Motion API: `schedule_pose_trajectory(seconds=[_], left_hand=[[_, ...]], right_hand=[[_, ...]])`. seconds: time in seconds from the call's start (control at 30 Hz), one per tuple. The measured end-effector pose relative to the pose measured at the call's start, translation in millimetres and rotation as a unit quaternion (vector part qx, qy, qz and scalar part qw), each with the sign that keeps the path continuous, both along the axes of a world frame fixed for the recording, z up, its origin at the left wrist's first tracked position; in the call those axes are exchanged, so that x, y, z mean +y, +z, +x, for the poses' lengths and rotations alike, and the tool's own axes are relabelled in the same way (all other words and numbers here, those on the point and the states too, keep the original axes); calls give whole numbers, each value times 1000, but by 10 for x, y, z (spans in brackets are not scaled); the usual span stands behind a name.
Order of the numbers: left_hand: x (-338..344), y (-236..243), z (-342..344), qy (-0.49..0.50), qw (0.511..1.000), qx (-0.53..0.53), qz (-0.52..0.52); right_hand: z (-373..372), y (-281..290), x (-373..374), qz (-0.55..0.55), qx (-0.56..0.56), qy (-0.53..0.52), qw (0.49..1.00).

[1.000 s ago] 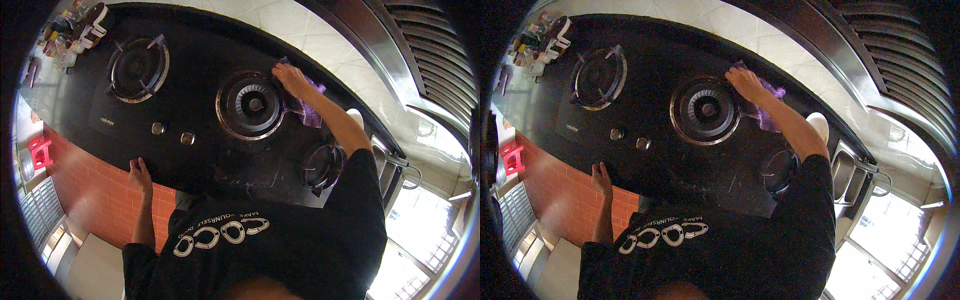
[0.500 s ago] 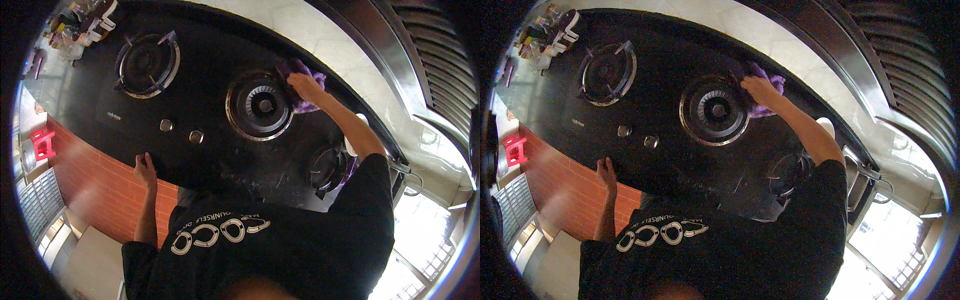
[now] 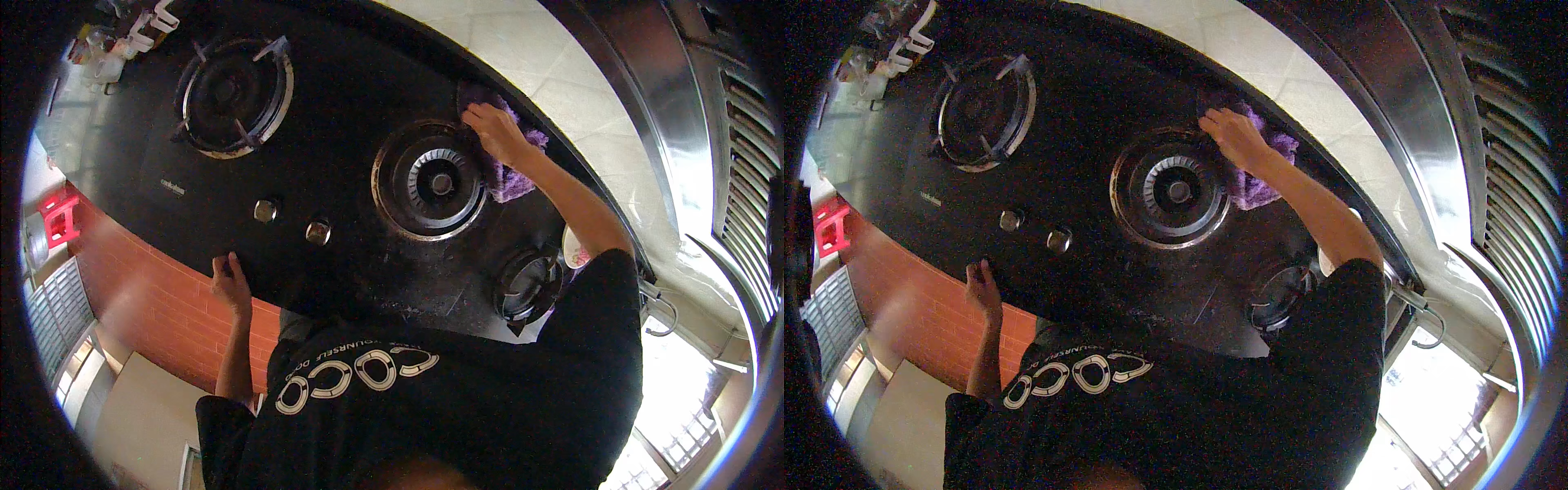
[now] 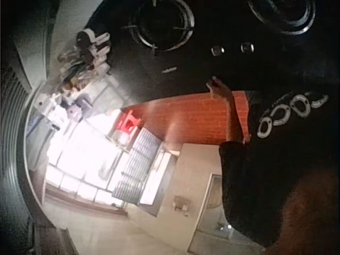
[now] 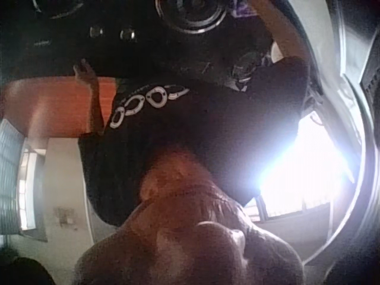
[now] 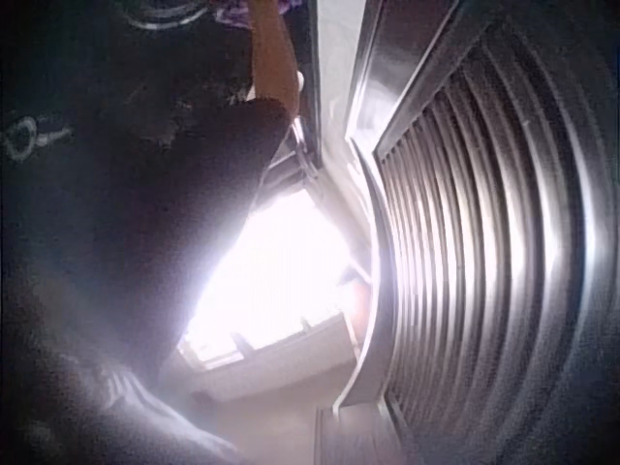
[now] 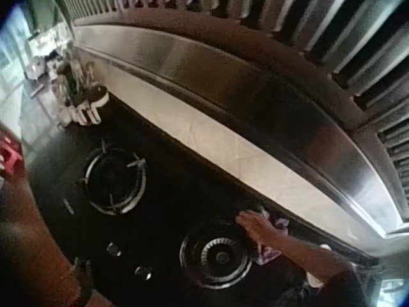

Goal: The person wipes the black stovetop surface with a purple cloth, moving around the burners and grates. The person repeatedly wipes different areas of the stovetop, including around the burner grates and the flat surface between them.

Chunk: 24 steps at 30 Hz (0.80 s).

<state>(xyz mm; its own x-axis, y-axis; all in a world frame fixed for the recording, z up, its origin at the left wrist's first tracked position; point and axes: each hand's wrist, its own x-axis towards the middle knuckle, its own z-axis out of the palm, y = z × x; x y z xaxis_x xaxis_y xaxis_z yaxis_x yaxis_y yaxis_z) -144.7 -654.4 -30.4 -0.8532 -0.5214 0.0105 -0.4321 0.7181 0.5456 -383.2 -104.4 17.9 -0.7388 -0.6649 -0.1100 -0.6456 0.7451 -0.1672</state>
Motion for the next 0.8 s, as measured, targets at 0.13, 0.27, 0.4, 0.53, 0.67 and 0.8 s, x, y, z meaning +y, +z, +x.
schedule_pose_trajectory(seconds=[0.13, 0.27, 0.4, 0.53, 0.67, 0.8], left_hand=[[-16, -3, -13, -22, 995, -68, -69], [-54, -29, -34, -26, 994, -65, -82], [-105, -44, -66, -45, 992, -54, -100], [-119, -56, -88, -44, 986, -96, -128], [-139, -6, -102, -92, 985, -69, -128], [-191, 97, -69, -115, 986, -118, 4]], right_hand=[[-324, -74, -382, -44, 58, 11, 997], [-501, -182, -668, -137, 125, 4, 983], [-223, -226, -391, -136, 133, -12, 982], [357, -217, -32, -155, 112, -83, 978], [598, -242, 33, -184, 140, -141, 963], [898, -325, 117, -157, 128, -211, 956]])
